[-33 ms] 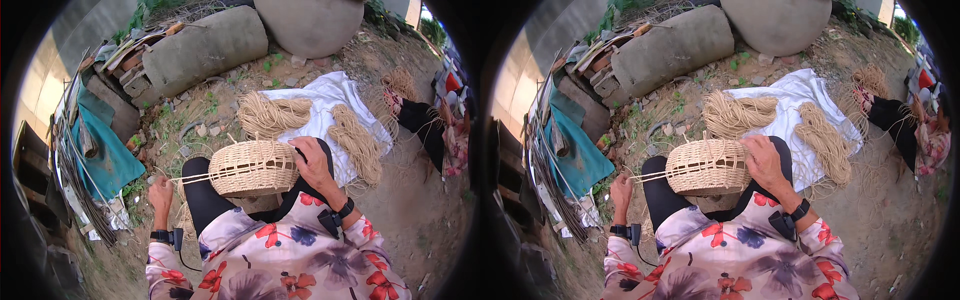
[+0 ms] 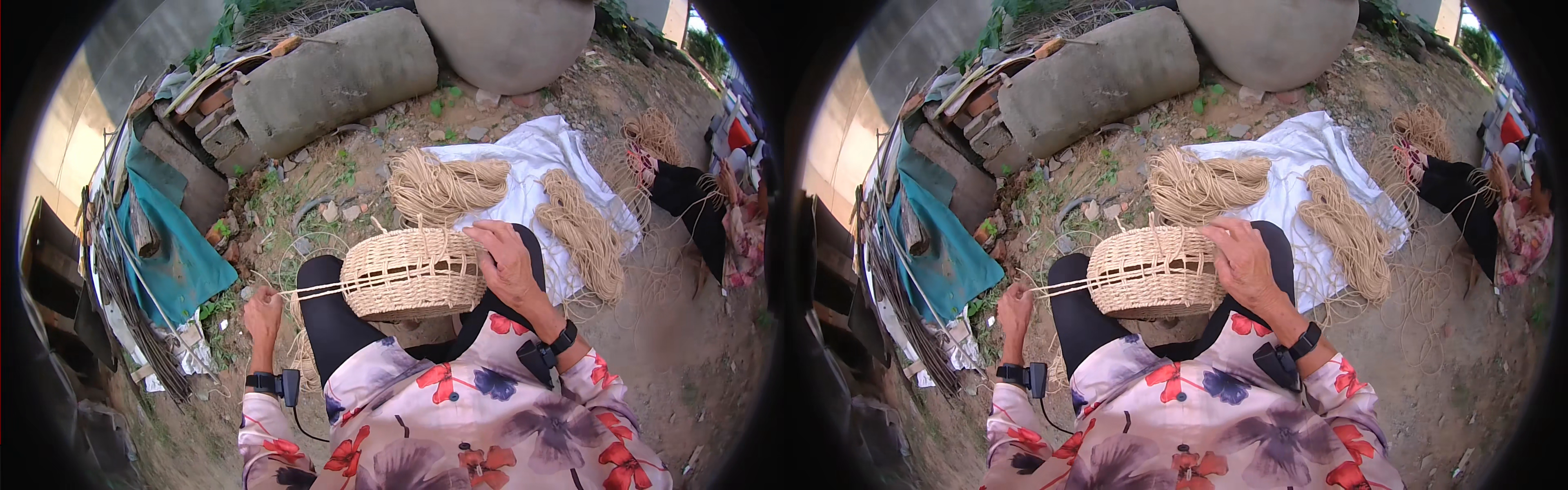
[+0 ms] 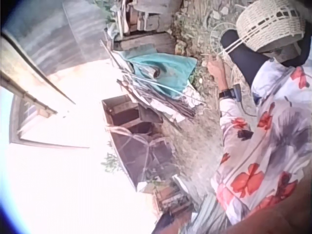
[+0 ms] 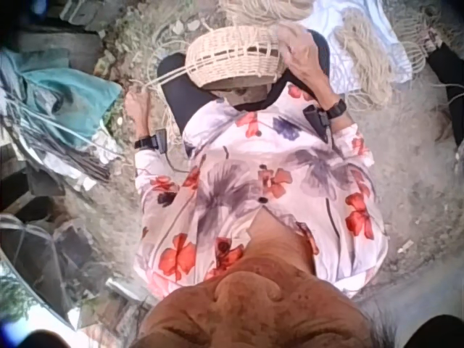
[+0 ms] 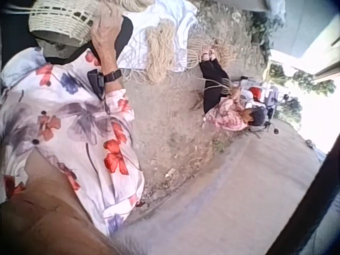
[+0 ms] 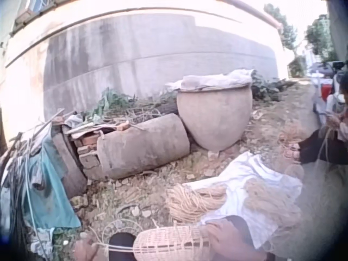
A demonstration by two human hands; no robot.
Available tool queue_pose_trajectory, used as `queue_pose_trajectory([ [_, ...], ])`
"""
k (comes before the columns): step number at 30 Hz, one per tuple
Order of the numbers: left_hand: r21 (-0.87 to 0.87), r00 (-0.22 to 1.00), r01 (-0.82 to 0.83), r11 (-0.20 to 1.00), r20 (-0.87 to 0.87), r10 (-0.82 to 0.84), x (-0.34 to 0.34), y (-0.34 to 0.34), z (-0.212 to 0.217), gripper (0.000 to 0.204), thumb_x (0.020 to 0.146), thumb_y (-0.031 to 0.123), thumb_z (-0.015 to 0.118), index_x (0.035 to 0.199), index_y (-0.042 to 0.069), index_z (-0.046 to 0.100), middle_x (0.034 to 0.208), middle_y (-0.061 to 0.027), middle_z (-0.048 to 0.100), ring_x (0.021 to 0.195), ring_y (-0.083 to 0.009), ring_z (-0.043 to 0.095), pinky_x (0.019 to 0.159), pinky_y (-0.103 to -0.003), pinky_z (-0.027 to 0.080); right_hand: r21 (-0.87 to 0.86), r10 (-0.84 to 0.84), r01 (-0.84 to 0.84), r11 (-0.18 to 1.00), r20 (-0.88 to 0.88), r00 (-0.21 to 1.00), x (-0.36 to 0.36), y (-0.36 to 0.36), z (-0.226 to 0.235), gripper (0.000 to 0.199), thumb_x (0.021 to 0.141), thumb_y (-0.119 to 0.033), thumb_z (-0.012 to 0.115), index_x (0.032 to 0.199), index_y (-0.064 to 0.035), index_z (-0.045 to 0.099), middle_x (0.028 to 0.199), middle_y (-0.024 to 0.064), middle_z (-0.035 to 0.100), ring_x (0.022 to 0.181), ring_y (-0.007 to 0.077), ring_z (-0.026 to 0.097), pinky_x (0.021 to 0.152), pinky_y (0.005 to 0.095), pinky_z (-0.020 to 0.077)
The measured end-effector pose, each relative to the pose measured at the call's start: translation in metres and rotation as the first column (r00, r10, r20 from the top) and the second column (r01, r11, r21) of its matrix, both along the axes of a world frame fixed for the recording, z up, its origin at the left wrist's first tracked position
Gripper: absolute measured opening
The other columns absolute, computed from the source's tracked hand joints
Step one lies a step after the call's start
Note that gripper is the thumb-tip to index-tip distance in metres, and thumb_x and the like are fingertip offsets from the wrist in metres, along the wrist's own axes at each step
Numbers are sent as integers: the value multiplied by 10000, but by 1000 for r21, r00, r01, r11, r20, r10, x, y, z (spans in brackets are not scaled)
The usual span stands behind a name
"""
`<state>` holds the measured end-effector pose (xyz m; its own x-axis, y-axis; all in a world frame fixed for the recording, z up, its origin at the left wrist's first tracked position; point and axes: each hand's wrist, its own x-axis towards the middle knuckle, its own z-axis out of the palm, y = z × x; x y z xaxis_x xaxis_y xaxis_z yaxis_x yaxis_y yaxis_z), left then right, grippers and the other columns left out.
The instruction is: Manually weaving a basket using fibers or rattan material.
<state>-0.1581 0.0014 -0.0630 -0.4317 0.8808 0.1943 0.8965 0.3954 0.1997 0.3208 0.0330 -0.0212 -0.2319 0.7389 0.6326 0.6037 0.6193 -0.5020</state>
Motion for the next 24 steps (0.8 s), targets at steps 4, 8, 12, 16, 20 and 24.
queue_pose_trajectory([
  [4, 171, 929, 342, 924, 87, -360, 39, 7, 41, 301, 738, 89, 630, 1036, 114, 656, 967, -107, 645, 905, -299, 645, 760, -436, 507, 91, 87, -104, 990, 169, 982, -12, 6, 8, 368, 725, 11, 604, 1081, -80, 626, 1149, 99, 594, 1071, 288, 558, 905, 442, 414],
  [8, 320, 727, 602, 731, 160, -668, 144, 7, 96, 230, 772, 45, 639, 998, 82, 659, 983, -100, 618, 923, -278, 631, 776, -392, 511, 126, 136, -177, 976, 281, 950, -11, 13, 12, 263, 720, -11, 611, 978, -60, 586, 1043, 96, 584, 1007, 286, 558, 908, 431, 401],
  [12, 305, 593, 725, 617, 177, -785, 191, 6, 91, 155, 786, 58, 670, 941, 66, 672, 878, -111, 616, 815, -295, 651, 691, -393, 524, 86, 174, -224, 971, 391, 904, -9, 15, 13, 198, 721, -39, 614, 886, -62, 507, 870, 99, 519, 892, 280, 539, 862, 413, 390],
  [16, 275, 610, 755, 595, 36, -792, 198, 9, 85, 96, 785, 76, 683, 876, 55, 662, 830, -110, 619, 754, -309, 651, 635, -404, 522, 111, 119, -175, 978, 395, 911, 11, 13, 15, 165, 728, -48, 626, 840, -81, 510, 698, 78, 516, 699, 286, 529, 761, 389, 386],
  [20, 272, 610, 772, 574, -63, -790, 200, 5, 82, 70, 765, 88, 686, 807, 58, 639, 776, -105, 616, 708, -313, 641, 594, -420, 512, 221, -263, 205, 953, 278, 924, 93, 25, 25, 113, 798, -59, 661, 874, -95, 585, 626, 88, 545, 614, 316, 517, 708, 394, 401],
  [24, 327, 706, 684, 652, -75, -704, 191, 11, 79, 64, 731, 89, 675, 759, 62, 625, 707, -106, 614, 629, -321, 629, 561, -417, 505, -121, -763, 754, 646, -123, 635, 222, 23, 42, 88, 849, -137, 656, 912, -94, 613, 606, 91, 528, 651, 258, 545, 603, 398, 412],
])
